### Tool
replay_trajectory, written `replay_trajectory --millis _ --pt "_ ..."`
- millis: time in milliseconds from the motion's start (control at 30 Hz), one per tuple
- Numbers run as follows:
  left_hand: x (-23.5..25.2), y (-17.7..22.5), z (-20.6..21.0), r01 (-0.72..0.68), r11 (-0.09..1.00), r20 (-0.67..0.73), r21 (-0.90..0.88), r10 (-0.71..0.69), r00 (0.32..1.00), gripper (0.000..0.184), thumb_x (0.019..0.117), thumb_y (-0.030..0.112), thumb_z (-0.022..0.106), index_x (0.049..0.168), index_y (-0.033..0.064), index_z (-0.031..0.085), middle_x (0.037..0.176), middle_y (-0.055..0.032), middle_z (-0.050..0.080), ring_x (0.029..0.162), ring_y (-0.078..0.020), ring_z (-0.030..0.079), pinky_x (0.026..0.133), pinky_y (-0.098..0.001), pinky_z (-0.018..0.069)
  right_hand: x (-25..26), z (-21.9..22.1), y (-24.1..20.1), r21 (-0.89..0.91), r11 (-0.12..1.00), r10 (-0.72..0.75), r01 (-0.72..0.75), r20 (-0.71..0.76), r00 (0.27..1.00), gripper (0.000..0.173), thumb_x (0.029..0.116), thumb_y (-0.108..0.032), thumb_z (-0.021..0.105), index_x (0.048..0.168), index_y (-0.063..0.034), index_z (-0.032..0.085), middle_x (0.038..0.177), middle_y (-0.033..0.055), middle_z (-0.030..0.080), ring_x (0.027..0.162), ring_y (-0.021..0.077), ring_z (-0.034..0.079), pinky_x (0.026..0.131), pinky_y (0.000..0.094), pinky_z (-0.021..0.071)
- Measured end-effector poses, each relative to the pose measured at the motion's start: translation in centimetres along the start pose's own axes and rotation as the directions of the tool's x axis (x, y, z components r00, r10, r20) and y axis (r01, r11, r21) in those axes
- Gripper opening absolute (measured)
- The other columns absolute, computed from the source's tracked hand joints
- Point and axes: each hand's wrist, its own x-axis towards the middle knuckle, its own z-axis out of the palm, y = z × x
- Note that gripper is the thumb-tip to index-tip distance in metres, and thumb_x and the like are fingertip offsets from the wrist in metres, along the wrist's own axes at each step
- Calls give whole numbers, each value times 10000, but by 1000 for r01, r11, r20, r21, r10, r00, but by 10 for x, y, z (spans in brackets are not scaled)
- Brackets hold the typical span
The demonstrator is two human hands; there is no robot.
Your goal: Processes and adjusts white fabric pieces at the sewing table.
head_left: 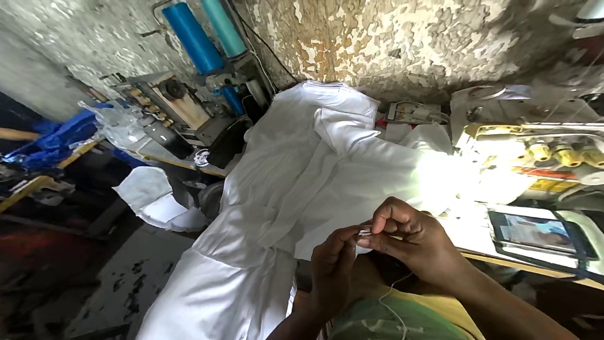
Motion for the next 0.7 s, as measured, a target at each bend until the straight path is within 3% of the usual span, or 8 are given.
replay_trajectory --millis 133,200,267,333,433,533,600,700 --pt "-2 -1 3 -18 1000 10 -9 18 1000 283 1076 99 446 1199 128 699 1185 141 714 1102 76 625 965 -143 501 -3 -2 -1 42 999 16 -16 1 1000 148 930 -197 742 911 -121 616 801 -123 691 781 -92 637 717 92 514" --pt "-3 0 2 -7 999 41 -43 8 999 296 1093 205 442 1230 188 704 1217 161 707 1131 65 623 988 -158 498 -5 -4 0 33 999 7 -8 9 1000 153 947 -210 724 928 -104 615 800 -112 689 773 -91 630 718 104 511" --pt "0 -1 5 -45 998 59 -38 47 997 273 1083 267 485 1239 222 704 1214 177 708 1119 65 635 977 -155 513 -8 -6 -1 -24 999 -28 28 19 999 185 993 -235 667 957 -61 618 772 -64 664 726 -66 597 686 129 485" --pt "6 -1 11 -118 992 22 44 117 993 207 1052 223 558 1170 221 728 1151 178 729 1060 64 663 935 -147 541 -12 -9 -5 -121 985 -123 125 17 992 235 1052 -234 571 1005 -8 617 761 32 632 702 26 582 680 194 482" --pt "14 2 16 -259 946 39 196 256 966 190 1067 218 543 1144 198 715 1167 152 731 1107 17 675 968 -191 559 -21 -19 -10 -352 879 -353 323 -22 935 216 1057 -239 570 1056 -37 646 956 103 704 903 132 679 818 256 548" --pt "22 7 17 -459 824 141 333 438 888 120 1059 215 550 1114 180 651 1103 121 649 1074 41 602 941 -134 483 -31 -33 -31 -615 686 -476 388 23 879 177 1061 -275 564 1131 -134 645 1177 117 689 861 187 655 723 282 522" --pt "27 14 18 -556 769 235 316 505 831 78 1027 215 614 1076 158 633 996 61 594 965 10 576 882 -123 453 -37 -38 -41 -693 596 -518 405 53 854 153 1067 -234 518 1105 -160 647 1086 75 730 749 180 623 637 288 462" --pt "37 26 23 -611 740 331 282 523 785 87 1014 189 624 1095 162 610 986 40 561 942 -24 556 881 -147 435 -41 -50 -33 -727 557 -541 402 50 840 191 1053 -170 475 1027 -124 658 935 58 731 716 182 610 615 291 447"
